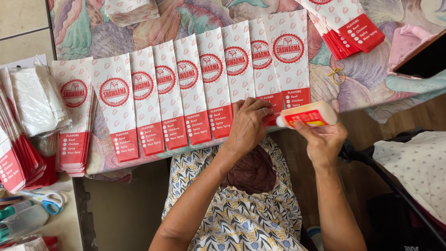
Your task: Applying glue to the edges of paper bags and stacking them neatly.
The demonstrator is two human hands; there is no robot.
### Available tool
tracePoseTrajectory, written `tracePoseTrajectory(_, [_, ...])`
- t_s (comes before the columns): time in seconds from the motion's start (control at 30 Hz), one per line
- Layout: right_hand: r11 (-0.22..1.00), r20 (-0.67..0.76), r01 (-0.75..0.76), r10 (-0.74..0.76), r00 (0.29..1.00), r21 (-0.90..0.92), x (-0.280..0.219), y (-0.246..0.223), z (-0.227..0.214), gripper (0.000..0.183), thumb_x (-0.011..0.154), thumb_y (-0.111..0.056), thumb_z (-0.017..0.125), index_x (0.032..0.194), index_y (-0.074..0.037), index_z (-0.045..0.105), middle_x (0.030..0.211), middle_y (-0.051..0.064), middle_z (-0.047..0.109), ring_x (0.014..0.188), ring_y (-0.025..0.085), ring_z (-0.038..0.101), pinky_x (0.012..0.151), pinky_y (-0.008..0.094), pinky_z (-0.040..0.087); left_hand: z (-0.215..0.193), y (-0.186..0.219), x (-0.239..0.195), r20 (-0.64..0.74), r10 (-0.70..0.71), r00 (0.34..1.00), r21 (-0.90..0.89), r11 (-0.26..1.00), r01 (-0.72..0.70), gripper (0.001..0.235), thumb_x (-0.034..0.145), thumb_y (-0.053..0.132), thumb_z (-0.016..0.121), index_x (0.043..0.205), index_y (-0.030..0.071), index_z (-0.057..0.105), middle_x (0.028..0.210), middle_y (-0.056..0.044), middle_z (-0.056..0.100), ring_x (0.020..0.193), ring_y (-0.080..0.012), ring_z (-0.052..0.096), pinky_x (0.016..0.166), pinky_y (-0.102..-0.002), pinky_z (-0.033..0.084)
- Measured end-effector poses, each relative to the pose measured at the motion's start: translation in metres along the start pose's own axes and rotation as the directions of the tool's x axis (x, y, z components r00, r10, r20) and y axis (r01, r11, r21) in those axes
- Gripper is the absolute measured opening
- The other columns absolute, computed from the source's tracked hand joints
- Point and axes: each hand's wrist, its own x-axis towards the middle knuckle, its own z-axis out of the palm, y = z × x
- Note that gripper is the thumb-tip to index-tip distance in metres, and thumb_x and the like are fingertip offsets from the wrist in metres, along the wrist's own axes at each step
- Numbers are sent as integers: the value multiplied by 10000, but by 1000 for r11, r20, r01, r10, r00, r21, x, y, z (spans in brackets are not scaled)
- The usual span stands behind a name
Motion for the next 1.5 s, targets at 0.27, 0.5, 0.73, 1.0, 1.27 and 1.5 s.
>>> tracePoseTrajectory(0.27, [1000,-62,27,-27,998,6,2,51,-36,608,745,119,867,1297,-10,647,1135,193,697,1089,293,699,991,503,593,6,-7,-2,1,17,1000,18,1000,-17,290,873,-67,550,945,110,768,1084,-37,725,1094,-233,599,1006,-465,381])
tracePoseTrajectory(0.5, [997,-75,25,-20,997,73,0,40,-14,592,716,84,887,1257,-6,664,1113,162,712,1078,242,691,979,478,595,8,-7,-2,5,37,999,40,999,-37,307,861,-84,539,964,98,763,1097,-44,712,1108,-238,574,1006,-458,387])
tracePoseTrajectory(0.73, [994,-141,-31,46,989,106,10,-7,-37,312,799,0,874,1051,-14,690,1127,144,728,1124,261,744,988,441,679,-25,-14,-6,-65,185,981,-50,981,-188,452,729,-158,591,1142,-4,692,1196,-108,676,1050,-283,498,822,-421,451])
tracePoseTrajectory(1.0, [993,12,-20,18,1000,114,-2,38,1,585,743,66,864,1280,-32,654,1177,166,701,1154,288,699,1036,477,581,-39,-33,-35,99,41,994,261,963,-66,122,878,98,743,992,95,786,1149,-82,753,1186,-234,615,1082,-424,404])
tracePoseTrajectory(1.27, [1000,106,-11,9,994,17,-5,18,17,567,742,101,862,1267,28,659,1136,192,706,1106,279,695,994,474,579,-40,-27,-37,140,9,990,270,962,-47,309,822,216,816,1094,79,763,1272,-77,712,1296,-249,576,1144,-459,343])
tracePoseTrajectory(1.5, [999,219,-35,32,975,8,-22,31,34,573,708,99,868,1239,46,662,1093,211,720,1067,277,685,915,486,602,-43,-30,-37,161,-25,987,209,978,-9,463,711,226,876,1132,80,752,1320,-54,681,1340,-255,535,1165,-486,317])
